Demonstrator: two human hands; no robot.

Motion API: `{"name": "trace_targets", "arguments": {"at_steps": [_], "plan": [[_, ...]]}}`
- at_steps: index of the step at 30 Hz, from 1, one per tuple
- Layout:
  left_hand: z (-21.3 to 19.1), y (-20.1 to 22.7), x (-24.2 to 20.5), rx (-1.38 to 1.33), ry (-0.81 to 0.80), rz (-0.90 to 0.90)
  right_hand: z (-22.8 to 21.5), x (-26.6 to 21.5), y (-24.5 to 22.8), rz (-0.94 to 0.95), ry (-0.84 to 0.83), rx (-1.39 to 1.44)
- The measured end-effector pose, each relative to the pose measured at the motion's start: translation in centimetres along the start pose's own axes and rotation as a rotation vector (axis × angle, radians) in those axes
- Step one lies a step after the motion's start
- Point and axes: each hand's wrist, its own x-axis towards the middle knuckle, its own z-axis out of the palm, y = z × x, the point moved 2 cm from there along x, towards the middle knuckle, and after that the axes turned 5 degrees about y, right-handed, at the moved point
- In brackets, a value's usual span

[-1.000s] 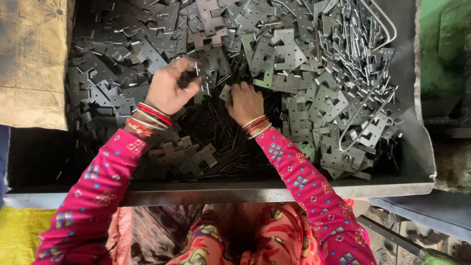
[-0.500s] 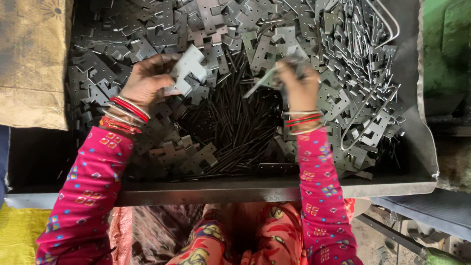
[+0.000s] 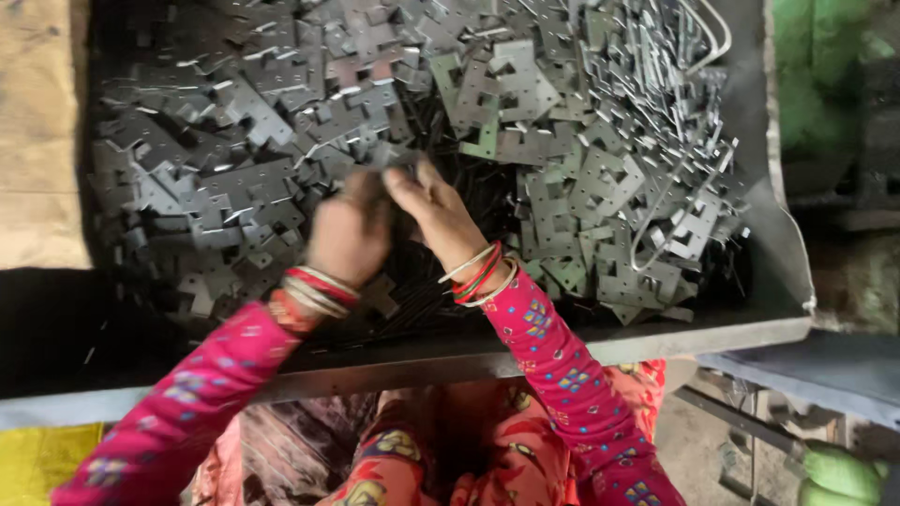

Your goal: The person inserts long metal rods into small metal brackets and places the assembled units into a large metal bin. The person handles the components by hand, repeatedly picking up brackets and rods, inserting the rods, and dropping the finished assemblies into the bin.

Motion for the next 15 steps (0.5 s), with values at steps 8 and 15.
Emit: {"name": "trace_targets", "arguments": {"at_steps": [8,15], "plan": [[-13.8,1.6,0.4,-0.035,0.118,0.003,-5.5,2.1,-0.8,-0.456,0.242,-0.969],[-27.0,-5.6,1.3,0.841,0.406,0.349,-14.2,2.2,-1.7,-0.127,0.516,-1.402]]}}
